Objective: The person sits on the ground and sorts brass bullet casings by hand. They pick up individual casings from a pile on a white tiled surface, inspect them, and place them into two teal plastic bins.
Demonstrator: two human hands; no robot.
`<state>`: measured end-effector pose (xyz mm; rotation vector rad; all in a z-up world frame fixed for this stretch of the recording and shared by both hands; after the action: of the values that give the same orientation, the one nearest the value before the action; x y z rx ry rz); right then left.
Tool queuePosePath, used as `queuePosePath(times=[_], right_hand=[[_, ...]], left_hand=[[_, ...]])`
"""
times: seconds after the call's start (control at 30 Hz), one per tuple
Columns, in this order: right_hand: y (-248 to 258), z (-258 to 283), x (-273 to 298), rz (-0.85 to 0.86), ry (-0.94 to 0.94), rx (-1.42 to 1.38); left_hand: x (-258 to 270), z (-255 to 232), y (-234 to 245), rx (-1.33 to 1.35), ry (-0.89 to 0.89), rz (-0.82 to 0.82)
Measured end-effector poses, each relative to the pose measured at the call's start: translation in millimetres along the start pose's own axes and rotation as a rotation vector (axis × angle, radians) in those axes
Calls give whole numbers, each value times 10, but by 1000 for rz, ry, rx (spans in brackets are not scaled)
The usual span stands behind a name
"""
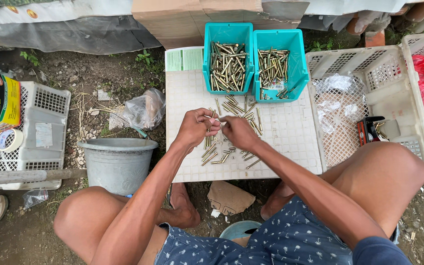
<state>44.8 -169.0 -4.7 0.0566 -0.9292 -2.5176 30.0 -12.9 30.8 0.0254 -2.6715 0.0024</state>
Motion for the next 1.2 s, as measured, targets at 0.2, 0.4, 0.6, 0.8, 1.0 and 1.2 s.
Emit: queuePosePath(times=[0.2, 0.4, 0.6, 0.8, 1.0, 1.2], right_hand=[[625, 338, -82, -226, -121, -695], [620, 410, -61, -186, -94, -715], [427, 220, -117, -139, -157, -688], [384, 288, -75, -81, -213, -668], [308, 142, -159, 2, -162, -506], [-194, -215, -127, 117, -3, 290]], left_hand=[[-15, 15, -31, -4, 9, 24], [-35, 13, -67, -5, 11, 38], [-33, 15, -91, 16, 19, 25], [-26, 8, -75, -19, 2, -5], [53, -55, 38, -167, -12, -114], [42, 21, 101, -183, -6, -121]])
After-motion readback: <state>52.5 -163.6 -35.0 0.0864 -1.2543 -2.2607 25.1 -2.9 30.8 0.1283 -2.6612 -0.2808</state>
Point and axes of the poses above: each hand's wrist, its own x-axis away from the middle knuckle, its own y-axis out of the back of the hand, z = x × y, the point moved 2 cm from there along -x, towards the middle knuckle, and after that the axes turned 4 degrees about -z, right-handed, at the moved point
